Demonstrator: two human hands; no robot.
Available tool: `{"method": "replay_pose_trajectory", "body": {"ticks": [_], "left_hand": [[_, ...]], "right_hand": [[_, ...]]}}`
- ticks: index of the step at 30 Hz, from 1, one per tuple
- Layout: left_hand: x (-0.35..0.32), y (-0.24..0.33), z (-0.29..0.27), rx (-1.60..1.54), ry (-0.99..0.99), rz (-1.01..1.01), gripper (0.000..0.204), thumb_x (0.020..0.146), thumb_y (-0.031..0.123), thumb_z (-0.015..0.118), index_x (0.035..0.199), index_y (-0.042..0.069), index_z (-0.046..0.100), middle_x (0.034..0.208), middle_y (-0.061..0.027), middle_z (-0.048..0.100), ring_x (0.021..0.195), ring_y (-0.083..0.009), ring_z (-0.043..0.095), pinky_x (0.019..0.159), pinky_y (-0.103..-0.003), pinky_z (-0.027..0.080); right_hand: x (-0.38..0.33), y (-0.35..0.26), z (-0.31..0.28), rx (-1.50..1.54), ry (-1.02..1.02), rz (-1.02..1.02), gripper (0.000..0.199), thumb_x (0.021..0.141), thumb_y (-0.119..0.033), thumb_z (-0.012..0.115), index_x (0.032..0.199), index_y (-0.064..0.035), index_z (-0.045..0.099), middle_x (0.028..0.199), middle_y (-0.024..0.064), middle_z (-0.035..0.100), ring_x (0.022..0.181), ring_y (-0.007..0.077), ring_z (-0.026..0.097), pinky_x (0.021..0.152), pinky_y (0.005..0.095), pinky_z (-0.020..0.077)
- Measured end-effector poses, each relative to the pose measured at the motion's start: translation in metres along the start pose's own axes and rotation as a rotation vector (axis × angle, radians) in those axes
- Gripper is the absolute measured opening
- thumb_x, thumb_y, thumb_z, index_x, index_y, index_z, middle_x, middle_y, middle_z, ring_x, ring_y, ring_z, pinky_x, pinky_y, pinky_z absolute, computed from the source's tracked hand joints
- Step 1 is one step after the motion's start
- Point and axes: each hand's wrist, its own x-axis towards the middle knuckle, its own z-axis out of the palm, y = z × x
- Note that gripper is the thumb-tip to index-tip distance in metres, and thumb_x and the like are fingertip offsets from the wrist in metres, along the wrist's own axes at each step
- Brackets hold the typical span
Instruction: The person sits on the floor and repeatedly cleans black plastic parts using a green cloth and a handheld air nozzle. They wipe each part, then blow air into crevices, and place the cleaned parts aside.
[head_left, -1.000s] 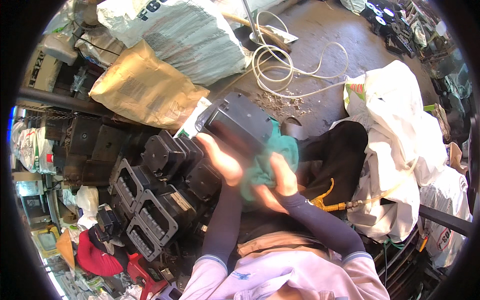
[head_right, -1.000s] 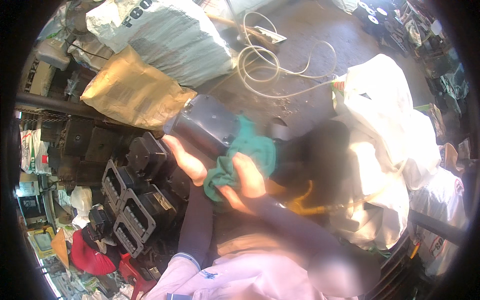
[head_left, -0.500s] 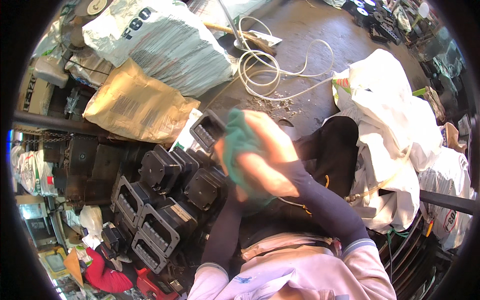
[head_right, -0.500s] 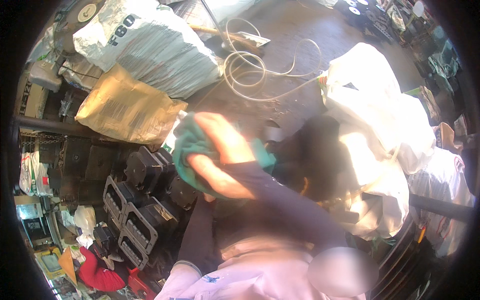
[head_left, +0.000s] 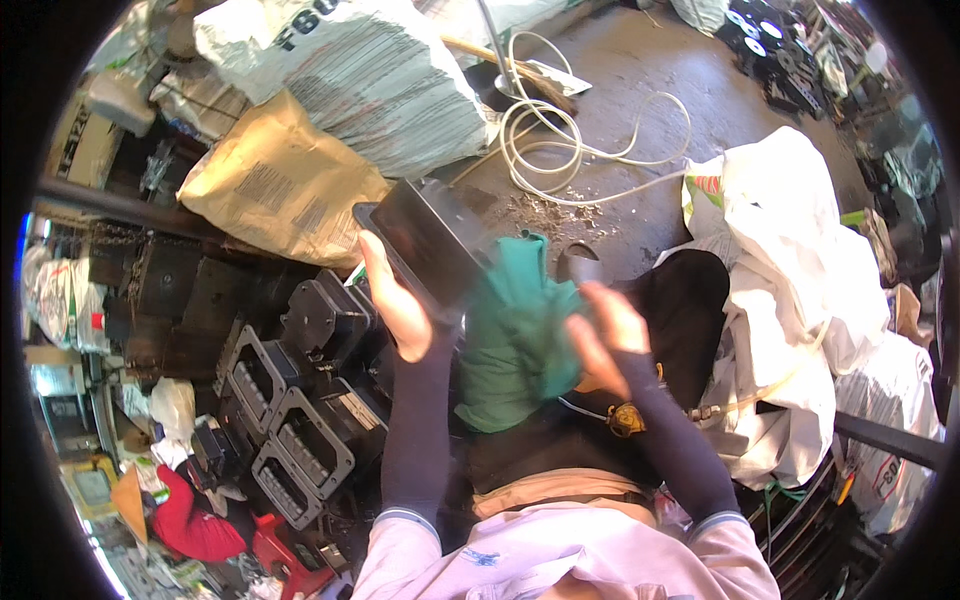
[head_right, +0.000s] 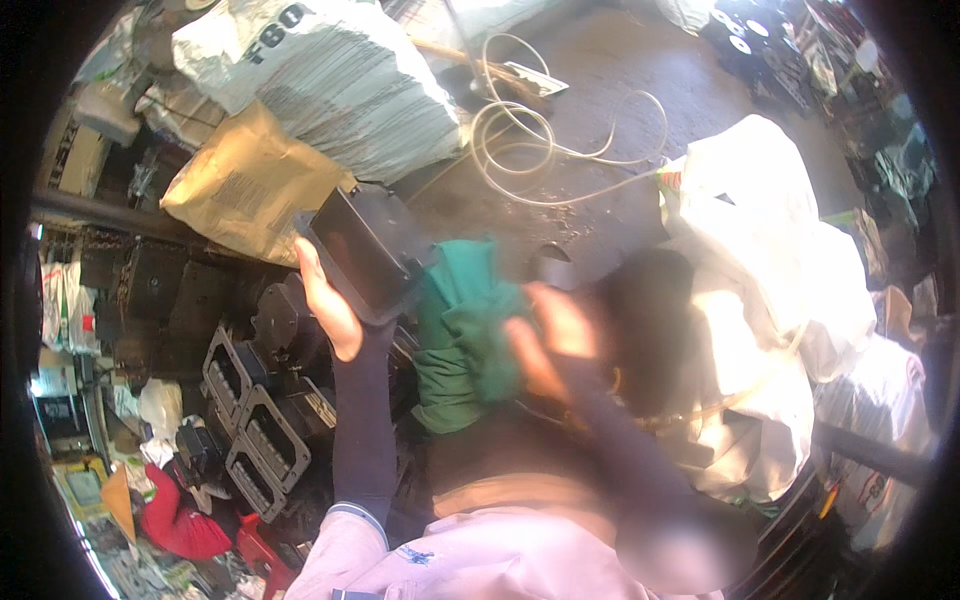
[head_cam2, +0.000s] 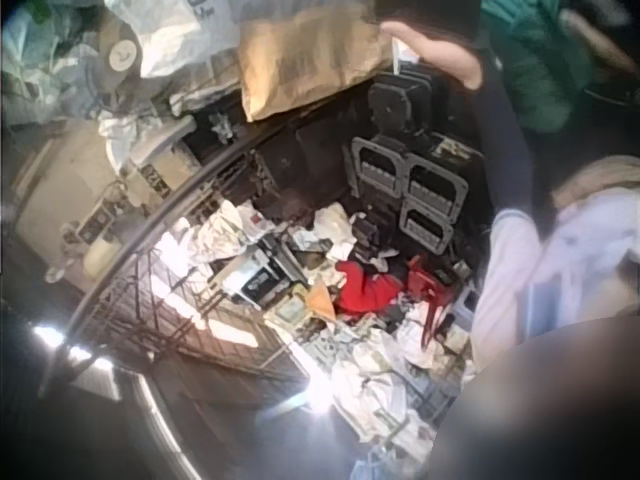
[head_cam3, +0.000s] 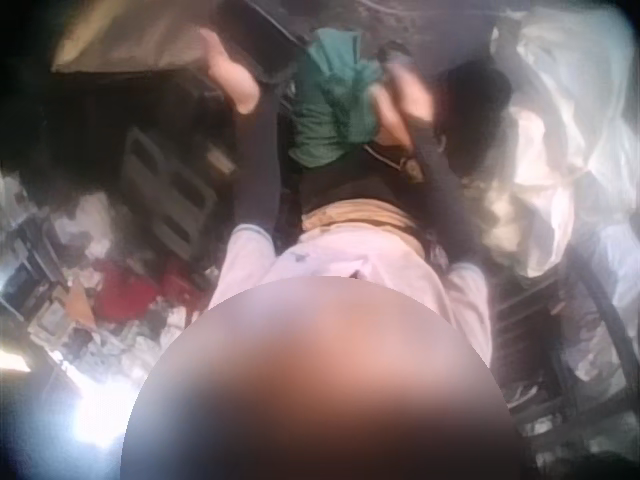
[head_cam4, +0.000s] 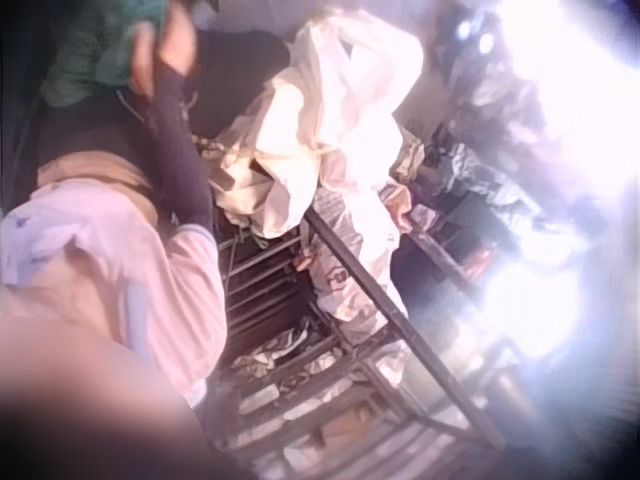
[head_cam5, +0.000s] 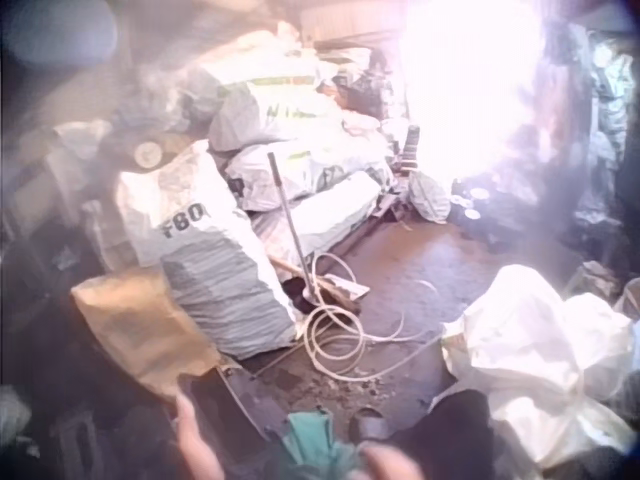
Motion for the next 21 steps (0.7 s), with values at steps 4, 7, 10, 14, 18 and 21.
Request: {"method": "replay_pose_trajectory", "body": {"ticks": [4,7,10,14,18,21], "left_hand": [[0.032,0.008,-0.017,-0.109,0.114,0.031,0.045,0.103,0.045,0.049,0.124,0.006,0.057,0.116,-0.0083,0.064,0.104,-0.0216,0.064,0.091,-0.036,0.054],[0.046,-0.001,-0.032,-0.217,0.088,-0.008,0.04,0.104,0.039,0.051,0.125,0.006,0.056,0.117,-0.0073,0.064,0.105,-0.0175,0.064,0.094,-0.033,0.054],[0.059,-0.017,-0.04,-0.257,0.057,-0.104,0.042,0.105,0.041,0.045,0.127,0.006,0.056,0.118,-0.0067,0.064,0.106,-0.0167,0.063,0.095,-0.032,0.052],[0.075,-0.035,-0.041,-0.373,-0.002,-0.225,0.049,0.106,0.046,0.035,0.134,0.009,0.052,0.125,-0.0129,0.061,0.11,-0.0285,0.062,0.092,-0.046,0.053],[0.076,-0.053,-0.042,0.364,-0.018,0.067,0.05,0.106,0.048,0.035,0.132,0.01,0.053,0.122,-0.0091,0.061,0.107,-0.0234,0.062,0.091,-0.04,0.053],[0.086,-0.066,-0.049,-0.177,0.017,-0.133,0.053,0.106,0.053,0.034,0.132,0.01,0.053,0.123,-0.0075,0.06,0.111,-0.0217,0.059,0.096,-0.037,0.05]], "right_hand": [[-0.005,0.024,-0.059,-0.425,-0.03,0.035,0.051,0.083,-0.016,0.069,0.129,0.0007,0.053,0.124,0.0226,0.059,0.111,0.0401,0.059,0.095,0.0448,0.0486],[-0.049,0.023,-0.077,-0.391,-0.667,0.067,0.06,0.078,-0.019,0.072,0.133,-0.0045,0.053,0.13,0.0231,0.055,0.121,0.0396,0.054,0.104,0.0475,0.0429],[-0.091,0.014,-0.071,-0.65,-0.554,-0.285,0.066,0.07,-0.025,0.077,0.13,-0.0078,0.055,0.128,0.0203,0.055,0.127,0.0403,0.047,0.108,0.056,0.0355],[-0.09,0.003,-0.076,-0.638,-0.618,-0.299,0.068,0.065,-0.023,0.078,0.127,-0.0064,0.056,0.128,0.0197,0.054,0.129,0.0406,0.045,0.107,0.0568,0.0357],[-0.06,-0.024,-0.115,-0.468,-0.576,-0.258,0.061,0.063,-0.014,0.074,0.121,-0.0011,0.058,0.115,0.0206,0.059,0.11,0.0389,0.058,0.093,0.0449,0.0492],[-0.029,-0.049,-0.141,-0.481,-0.464,-0.269,0.06,0.065,-0.009,0.071,0.122,0.0023,0.057,0.106,0.0193,0.062,0.097,0.0357,0.064,0.087,0.0439,0.0502]]}}
